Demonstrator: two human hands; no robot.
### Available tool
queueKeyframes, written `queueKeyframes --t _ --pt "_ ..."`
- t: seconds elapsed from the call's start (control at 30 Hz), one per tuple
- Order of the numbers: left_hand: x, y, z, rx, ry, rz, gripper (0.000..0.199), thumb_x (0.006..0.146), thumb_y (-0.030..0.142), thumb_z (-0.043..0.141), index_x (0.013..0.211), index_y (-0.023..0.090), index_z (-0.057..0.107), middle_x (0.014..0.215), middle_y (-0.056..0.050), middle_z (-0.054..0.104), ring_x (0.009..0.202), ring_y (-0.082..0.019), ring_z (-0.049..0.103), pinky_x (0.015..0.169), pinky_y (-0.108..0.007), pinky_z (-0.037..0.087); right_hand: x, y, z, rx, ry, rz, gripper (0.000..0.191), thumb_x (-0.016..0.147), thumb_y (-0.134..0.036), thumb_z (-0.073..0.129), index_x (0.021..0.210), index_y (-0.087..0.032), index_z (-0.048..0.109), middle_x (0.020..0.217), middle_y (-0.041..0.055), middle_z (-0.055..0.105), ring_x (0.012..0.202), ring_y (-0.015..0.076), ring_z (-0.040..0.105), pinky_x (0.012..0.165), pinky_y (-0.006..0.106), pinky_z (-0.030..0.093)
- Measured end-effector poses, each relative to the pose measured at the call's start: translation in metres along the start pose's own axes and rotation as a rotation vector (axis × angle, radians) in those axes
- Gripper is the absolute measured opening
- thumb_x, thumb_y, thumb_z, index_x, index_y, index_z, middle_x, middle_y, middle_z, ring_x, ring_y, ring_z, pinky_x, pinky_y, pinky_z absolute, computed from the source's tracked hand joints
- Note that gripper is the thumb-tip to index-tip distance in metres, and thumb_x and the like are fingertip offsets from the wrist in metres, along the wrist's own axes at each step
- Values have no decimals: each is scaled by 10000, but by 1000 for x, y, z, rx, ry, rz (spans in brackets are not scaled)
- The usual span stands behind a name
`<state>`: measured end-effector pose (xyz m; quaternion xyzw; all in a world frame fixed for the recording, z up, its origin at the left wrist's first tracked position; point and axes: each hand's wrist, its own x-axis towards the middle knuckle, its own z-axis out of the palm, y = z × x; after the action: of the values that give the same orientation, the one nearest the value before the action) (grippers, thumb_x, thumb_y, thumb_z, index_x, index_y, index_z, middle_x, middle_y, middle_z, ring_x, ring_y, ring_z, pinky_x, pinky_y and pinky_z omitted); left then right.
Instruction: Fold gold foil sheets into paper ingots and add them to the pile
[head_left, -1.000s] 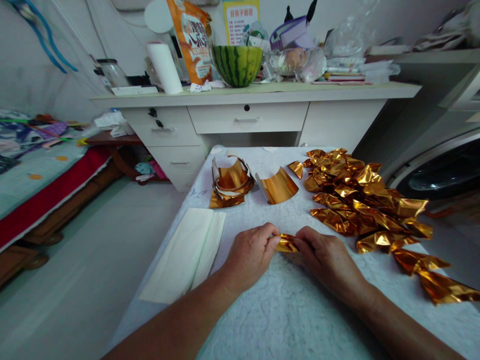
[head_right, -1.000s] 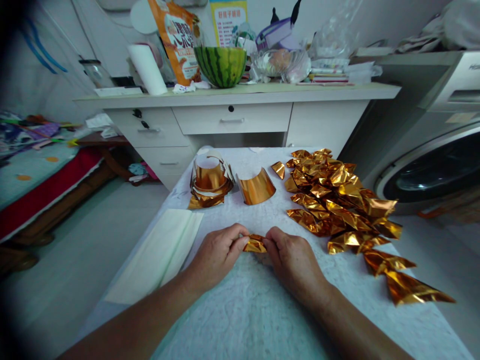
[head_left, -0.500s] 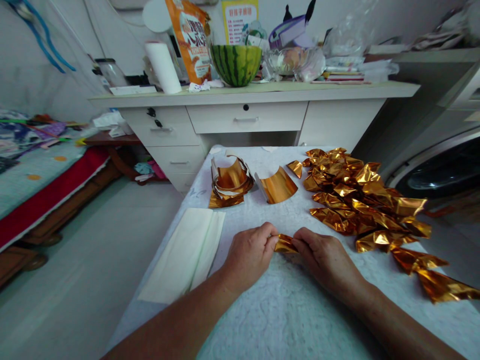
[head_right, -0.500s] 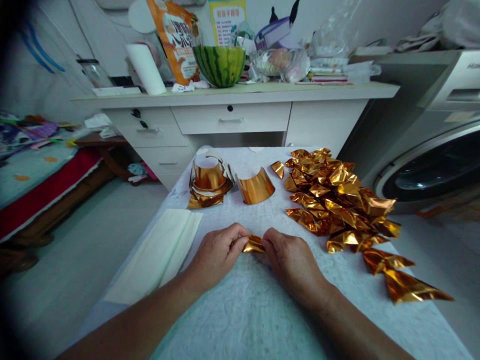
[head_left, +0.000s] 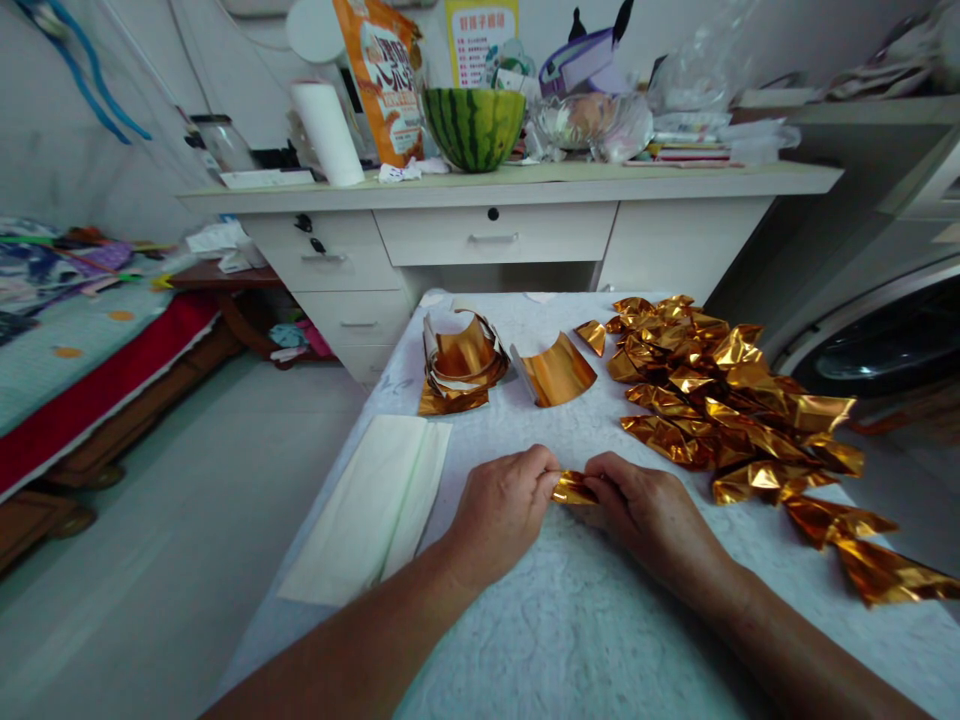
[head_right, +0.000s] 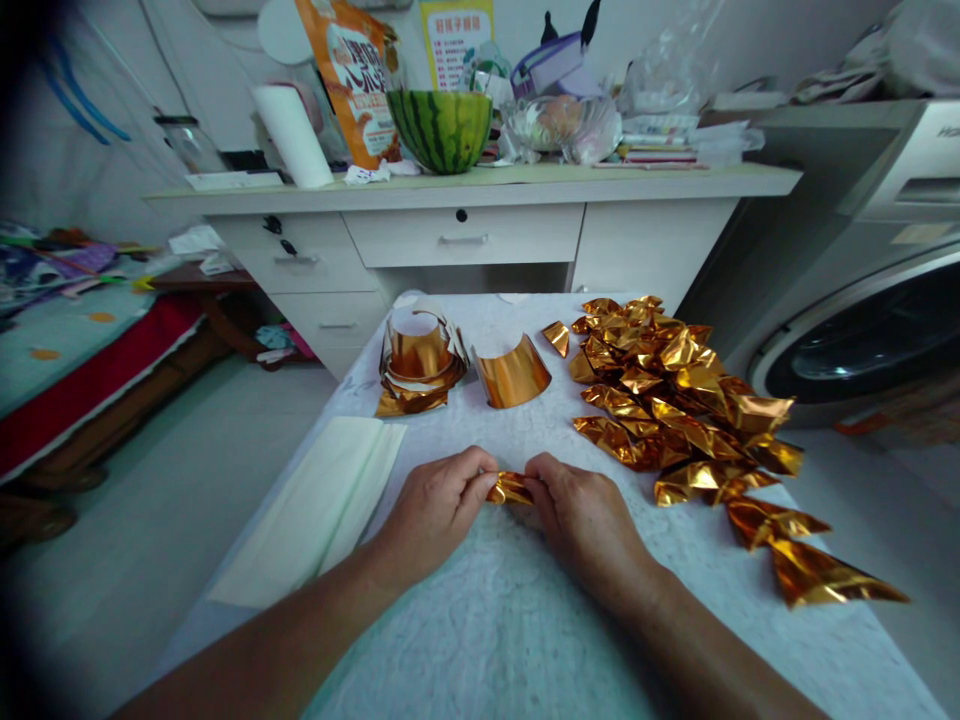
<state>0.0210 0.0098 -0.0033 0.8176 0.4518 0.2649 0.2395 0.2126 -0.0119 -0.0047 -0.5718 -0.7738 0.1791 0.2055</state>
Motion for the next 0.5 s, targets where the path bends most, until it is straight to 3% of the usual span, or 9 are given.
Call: queueKeyframes --t 0.13,0.3,0.5 --pt "0 -3 1 -37 15 33 97 932 189 510 957 208 602 827 17 687 746 -140 642 682 -240 427 0 2 1 -48 2 -19 241 978 -262 387 821 -203 560 669 8 644 584 161 607 556 250 371" --pt "1 -3 2 -40 -17 27 138 944 184 483 932 201 620 811 12 684 735 -139 633 679 -244 420 -1 3 3 -73 -6 -27 257 981 -284 390 802 -206 558 634 1 618 549 154 577 535 247 343" --pt "2 0 -3 -82 -4 -31 144 935 183 485 868 190 612 778 16 670 712 -136 613 653 -241 401 0 -3 -3 91 6 29 249 979 -300 402 825 -211 576 688 0 636 613 157 591 579 257 381"
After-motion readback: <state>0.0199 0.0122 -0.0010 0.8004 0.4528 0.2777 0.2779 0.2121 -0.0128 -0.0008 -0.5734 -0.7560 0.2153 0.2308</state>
